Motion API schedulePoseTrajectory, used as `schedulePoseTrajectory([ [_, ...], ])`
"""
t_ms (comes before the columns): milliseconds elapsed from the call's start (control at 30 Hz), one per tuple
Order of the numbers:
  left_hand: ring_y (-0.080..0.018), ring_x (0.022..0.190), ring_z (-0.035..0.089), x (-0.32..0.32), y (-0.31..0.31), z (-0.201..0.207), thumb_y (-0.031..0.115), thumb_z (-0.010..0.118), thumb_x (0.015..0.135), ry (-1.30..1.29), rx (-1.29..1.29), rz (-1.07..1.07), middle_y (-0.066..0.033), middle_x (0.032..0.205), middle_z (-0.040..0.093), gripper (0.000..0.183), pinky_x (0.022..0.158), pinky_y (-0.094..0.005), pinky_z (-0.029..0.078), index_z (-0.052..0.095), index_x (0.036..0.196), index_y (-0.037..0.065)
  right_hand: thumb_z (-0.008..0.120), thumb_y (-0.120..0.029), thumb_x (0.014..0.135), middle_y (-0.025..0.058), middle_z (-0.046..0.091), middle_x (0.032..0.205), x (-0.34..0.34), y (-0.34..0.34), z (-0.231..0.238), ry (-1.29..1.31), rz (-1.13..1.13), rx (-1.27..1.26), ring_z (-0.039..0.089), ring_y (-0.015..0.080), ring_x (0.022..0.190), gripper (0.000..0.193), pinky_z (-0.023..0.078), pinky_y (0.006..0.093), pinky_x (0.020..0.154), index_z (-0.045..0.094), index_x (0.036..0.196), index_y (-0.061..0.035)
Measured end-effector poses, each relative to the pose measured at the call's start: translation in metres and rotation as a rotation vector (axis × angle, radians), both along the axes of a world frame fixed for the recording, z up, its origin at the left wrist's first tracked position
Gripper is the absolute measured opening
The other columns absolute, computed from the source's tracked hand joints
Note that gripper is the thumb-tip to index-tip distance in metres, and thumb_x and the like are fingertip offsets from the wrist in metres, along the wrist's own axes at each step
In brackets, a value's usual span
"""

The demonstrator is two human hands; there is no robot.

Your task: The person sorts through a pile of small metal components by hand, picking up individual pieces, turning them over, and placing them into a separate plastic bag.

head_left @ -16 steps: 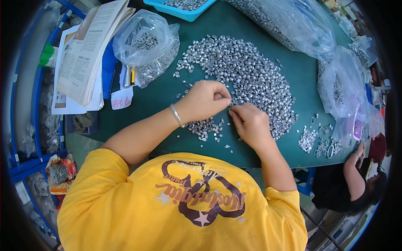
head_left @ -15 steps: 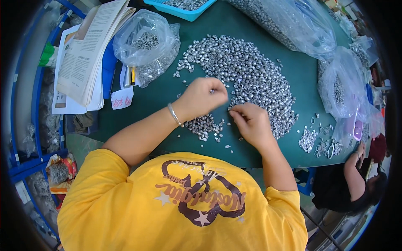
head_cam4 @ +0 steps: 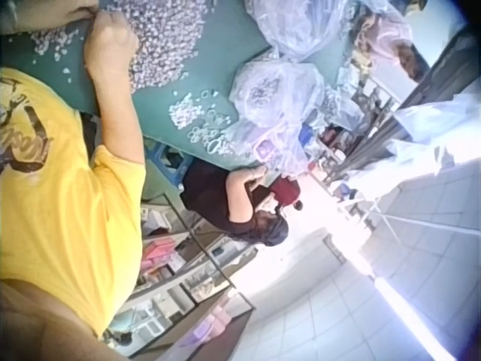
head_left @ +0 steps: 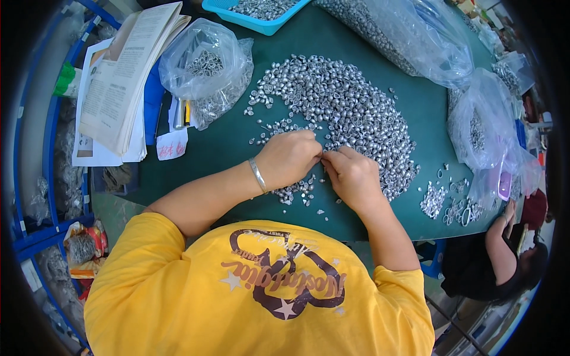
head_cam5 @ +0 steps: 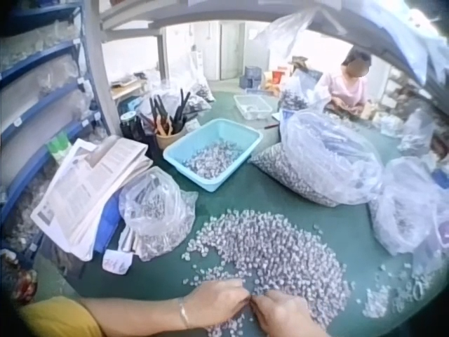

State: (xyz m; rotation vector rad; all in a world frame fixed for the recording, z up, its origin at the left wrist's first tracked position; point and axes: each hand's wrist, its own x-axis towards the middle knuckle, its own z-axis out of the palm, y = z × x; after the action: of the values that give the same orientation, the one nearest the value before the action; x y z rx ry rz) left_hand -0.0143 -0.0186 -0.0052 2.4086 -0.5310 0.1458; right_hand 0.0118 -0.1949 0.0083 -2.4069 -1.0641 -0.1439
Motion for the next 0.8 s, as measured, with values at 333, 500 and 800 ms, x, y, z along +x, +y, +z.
schedulePoseTrajectory([
  [333,-0.0057,0.051,0.043,0.005,0.025,0.027,0.003,0.057,0.075,0.926,-1.249,0.238,-0.0012,0.064,0.051,0.008,0.040,-0.0175,0.031,0.055,0.082,0.002,0.067,-0.005,0.073,0.0090,0.062,0.072,0.013,-0.012,0.008,0.536,-0.190,0.326,0.059,0.0183,0.060,0.008,0.047,0.0272,0.055,0.065,0.081,-0.0013],
  [500,-0.0209,0.062,0.055,0.009,0.007,0.008,0.009,0.066,0.072,-0.070,-0.221,0.040,-0.0074,0.068,0.054,0.007,0.054,-0.0307,0.045,0.065,0.078,0.006,0.066,-0.004,0.072,0.0111,0.061,0.069,0.014,-0.010,0.012,0.397,-0.116,0.233,0.059,0.0243,0.062,0.007,0.047,0.0317,0.057,0.066,0.079,-0.0024],
  [800,-0.0276,0.070,0.057,0.009,-0.006,-0.005,0.011,0.064,0.073,-0.049,0.048,0.004,-0.0091,0.073,0.055,0.005,0.060,-0.0345,0.048,0.064,0.076,0.007,0.064,-0.013,0.073,0.0073,0.057,0.067,0.004,-0.001,0.000,0.125,-0.045,-0.045,0.059,0.0267,0.061,0.006,0.049,0.0369,0.055,0.065,0.077,-0.0086],
])
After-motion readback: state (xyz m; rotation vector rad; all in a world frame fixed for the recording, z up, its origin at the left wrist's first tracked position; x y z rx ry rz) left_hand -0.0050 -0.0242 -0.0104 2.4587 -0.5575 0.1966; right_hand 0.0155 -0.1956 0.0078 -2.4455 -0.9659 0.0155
